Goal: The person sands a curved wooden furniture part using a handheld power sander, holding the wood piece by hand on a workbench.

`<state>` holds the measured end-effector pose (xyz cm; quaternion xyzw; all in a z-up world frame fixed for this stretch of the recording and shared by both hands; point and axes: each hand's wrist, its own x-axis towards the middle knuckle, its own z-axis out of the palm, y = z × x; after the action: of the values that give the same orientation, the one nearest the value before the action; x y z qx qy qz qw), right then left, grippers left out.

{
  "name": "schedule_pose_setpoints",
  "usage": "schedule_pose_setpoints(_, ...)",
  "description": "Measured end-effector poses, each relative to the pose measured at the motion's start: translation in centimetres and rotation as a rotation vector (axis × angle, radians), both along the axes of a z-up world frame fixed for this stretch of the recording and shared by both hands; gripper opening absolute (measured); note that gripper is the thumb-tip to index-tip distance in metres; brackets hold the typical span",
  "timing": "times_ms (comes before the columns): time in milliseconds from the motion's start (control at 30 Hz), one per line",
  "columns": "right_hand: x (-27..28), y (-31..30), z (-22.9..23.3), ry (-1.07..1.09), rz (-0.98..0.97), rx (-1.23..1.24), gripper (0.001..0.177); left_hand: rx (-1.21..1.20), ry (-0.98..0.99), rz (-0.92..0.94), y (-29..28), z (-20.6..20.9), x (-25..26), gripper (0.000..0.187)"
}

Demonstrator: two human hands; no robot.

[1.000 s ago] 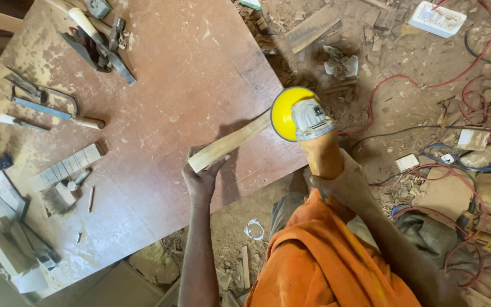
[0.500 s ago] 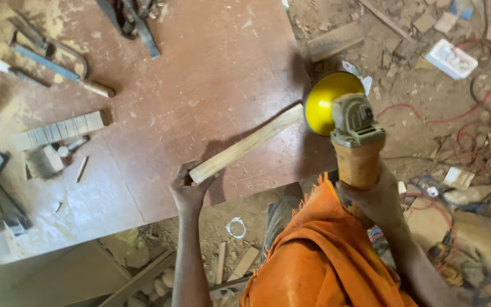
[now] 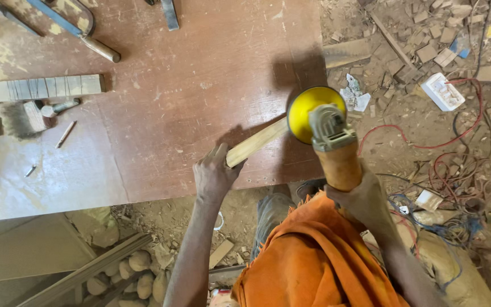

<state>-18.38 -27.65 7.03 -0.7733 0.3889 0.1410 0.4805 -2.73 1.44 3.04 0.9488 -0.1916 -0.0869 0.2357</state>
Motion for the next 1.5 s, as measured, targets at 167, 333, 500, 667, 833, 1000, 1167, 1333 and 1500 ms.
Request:
schedule_pose_setpoints(167,1.6,1.2,0.2,0.008,0.123,-0.102,0.065,0.01,-0.087,-0.01,-0.9,0.8,-0.3,0.036)
schedule_pose_setpoints(333,2.8,1.3,0.2,0.086,0.153,-0.194,0.067,-0.01,-0.121,-0.01,-1.7,1.6,-0.3,0.037)
schedule_pose_setpoints(500,3.0,0.7,0.0,0.141,0.203,-0.25,0.07,-0.002,-0.083,-0.021,-2.2,1.5,-0.1,0.035)
schedule_pose_setpoints(667,3.7,0.7,-0.1,0.107,0.246,-0.228,0.07,0.033,-0.09,-0.03,-2.7,1.8,0.0,0.037)
schedule_pose_setpoints(833,4.2,0.9,-0.1,0.129,0.272,-0.242,0.075,0.061,-0.091,-0.037,-2.9,1.6,0.1,0.036)
schedule_pose_setpoints(1000,4.6,0.8,-0.5,0.126,0.27,-0.249,0.078,0.137,0.012,-0.032,-3.0,0.8,0.2,0.036)
schedule_pose_setpoints(1167,4.7,0.9,-0.8,0.172,0.29,-0.231,0.073,0.083,-0.114,-0.054,-3.1,1.0,0.1,0.034)
schedule_pose_setpoints(1333,5.2,0.9,-0.4,0.189,0.298,-0.265,0.073,0.076,-0.111,-0.047,-3.2,1.3,0.1,0.034)
schedule_pose_setpoints(1500,5.3,1.1,-0.1,0.211,0.304,-0.346,0.074,0.113,-0.069,-0.054,-3.1,1.1,0.3,0.035)
